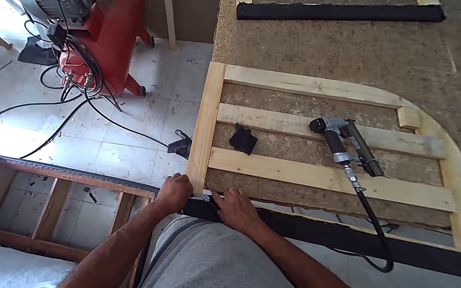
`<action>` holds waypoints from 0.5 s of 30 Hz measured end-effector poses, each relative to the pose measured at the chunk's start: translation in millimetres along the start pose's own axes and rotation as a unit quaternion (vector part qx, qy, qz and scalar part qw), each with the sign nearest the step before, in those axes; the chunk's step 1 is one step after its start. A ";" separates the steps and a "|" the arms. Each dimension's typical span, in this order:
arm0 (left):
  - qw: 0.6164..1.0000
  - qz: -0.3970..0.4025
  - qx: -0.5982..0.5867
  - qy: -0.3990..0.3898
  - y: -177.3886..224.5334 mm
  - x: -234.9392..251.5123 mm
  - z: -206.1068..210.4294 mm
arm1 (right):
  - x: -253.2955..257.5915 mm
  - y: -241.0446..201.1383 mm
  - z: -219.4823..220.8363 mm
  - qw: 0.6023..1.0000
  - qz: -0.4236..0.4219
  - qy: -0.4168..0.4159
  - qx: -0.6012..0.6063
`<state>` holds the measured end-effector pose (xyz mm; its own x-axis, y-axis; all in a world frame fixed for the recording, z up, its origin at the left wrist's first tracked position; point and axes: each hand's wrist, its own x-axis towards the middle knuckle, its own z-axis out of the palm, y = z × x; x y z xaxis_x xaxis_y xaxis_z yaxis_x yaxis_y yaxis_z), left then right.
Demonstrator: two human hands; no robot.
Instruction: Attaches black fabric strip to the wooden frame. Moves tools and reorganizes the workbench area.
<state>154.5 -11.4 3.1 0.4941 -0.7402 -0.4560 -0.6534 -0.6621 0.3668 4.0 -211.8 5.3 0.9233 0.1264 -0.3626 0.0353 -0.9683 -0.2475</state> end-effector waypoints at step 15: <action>0.998 -0.036 -0.042 -0.018 -6.0 1.4 -2.6 | -25.7 28.2 -7.9 0.998 0.049 0.011 -0.024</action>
<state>160.7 -8.7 2.4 0.5169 -0.6863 -0.5117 -0.5651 -0.7225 0.3982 -15.7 -244.0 14.8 0.9311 0.0262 -0.3639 -0.0377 -0.9852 -0.1674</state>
